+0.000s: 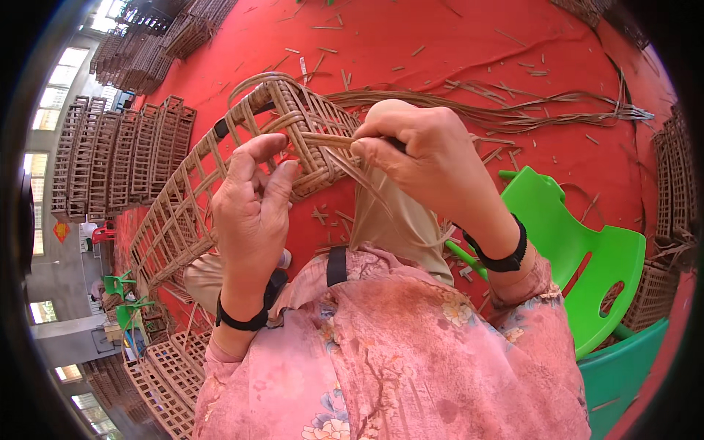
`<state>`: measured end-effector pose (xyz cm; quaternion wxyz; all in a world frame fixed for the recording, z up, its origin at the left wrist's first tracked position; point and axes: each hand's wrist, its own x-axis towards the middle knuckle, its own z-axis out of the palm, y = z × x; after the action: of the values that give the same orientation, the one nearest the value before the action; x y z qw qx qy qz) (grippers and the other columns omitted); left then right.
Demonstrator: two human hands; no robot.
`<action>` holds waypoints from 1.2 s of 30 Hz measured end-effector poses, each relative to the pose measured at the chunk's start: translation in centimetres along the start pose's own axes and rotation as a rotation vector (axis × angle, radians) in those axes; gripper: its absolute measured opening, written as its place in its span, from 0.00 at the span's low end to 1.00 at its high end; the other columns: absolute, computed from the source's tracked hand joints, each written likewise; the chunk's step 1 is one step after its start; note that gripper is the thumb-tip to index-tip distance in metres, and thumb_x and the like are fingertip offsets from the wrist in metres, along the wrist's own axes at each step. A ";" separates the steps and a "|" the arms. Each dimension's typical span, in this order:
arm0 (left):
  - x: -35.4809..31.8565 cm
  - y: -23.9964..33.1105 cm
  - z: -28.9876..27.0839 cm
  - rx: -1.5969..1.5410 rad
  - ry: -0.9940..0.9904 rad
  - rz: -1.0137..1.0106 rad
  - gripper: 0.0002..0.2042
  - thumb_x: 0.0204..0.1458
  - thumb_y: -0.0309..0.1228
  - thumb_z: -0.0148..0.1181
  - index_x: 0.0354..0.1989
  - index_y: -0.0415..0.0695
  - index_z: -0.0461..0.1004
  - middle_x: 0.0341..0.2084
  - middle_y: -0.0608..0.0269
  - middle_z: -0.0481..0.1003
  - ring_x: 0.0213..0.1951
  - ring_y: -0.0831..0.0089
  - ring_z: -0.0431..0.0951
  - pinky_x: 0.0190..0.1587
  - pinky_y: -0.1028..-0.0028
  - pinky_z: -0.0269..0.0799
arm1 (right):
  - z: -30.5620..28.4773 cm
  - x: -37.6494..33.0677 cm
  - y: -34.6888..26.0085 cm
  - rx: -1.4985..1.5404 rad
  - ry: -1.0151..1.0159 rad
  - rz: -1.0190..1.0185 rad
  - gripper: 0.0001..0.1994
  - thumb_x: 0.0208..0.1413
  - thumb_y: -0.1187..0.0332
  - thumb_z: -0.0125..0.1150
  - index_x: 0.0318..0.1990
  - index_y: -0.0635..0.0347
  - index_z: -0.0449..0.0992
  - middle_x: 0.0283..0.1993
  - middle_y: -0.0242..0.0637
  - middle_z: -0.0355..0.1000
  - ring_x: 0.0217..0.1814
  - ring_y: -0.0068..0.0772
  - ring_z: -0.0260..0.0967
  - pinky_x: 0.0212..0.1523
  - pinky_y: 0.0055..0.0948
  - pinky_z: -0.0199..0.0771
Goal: Weaving thin bamboo or wood strips around a rectangular frame to create furniture components.
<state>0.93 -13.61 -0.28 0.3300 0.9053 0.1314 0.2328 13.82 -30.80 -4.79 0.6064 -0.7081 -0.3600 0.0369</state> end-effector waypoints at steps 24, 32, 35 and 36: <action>-0.5 -2.9 -1.4 0.064 0.131 0.082 0.09 0.51 0.21 0.69 0.41 0.42 0.82 0.30 0.61 0.77 0.30 0.71 0.81 0.33 0.73 0.76 | -2.4 3.5 1.5 0.031 -0.332 0.150 0.10 0.60 0.66 0.68 0.37 0.66 0.82 0.25 0.25 0.69 0.29 0.14 0.60 0.29 0.23 0.63; -0.3 -3.2 -2.3 0.351 0.115 0.142 0.08 0.50 0.25 0.68 0.39 0.44 0.82 0.35 0.59 0.73 0.32 0.60 0.79 0.33 0.64 0.75 | -0.8 4.4 0.4 -0.017 -0.328 0.067 0.09 0.60 0.66 0.69 0.37 0.65 0.82 0.24 0.24 0.67 0.29 0.13 0.58 0.29 0.21 0.62; -0.8 -3.4 -2.8 0.265 0.139 0.061 0.12 0.52 0.26 0.67 0.45 0.44 0.79 0.37 0.56 0.76 0.32 0.58 0.80 0.34 0.61 0.75 | -0.6 4.9 0.3 -0.068 -0.360 0.095 0.10 0.59 0.65 0.69 0.36 0.65 0.82 0.23 0.26 0.68 0.28 0.14 0.60 0.29 0.22 0.63; -1.1 -3.6 -3.0 0.288 0.134 0.074 0.12 0.54 0.24 0.65 0.48 0.42 0.78 0.35 0.60 0.77 0.29 0.67 0.78 0.33 0.67 0.74 | -0.3 4.7 0.1 -0.069 -0.367 0.088 0.10 0.59 0.65 0.69 0.36 0.65 0.82 0.23 0.26 0.68 0.28 0.14 0.60 0.29 0.22 0.63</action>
<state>-1.87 -9.74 -1.03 0.1784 0.9299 0.1519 0.2834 17.52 -28.43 -2.96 0.5037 -0.7249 -0.4343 0.1795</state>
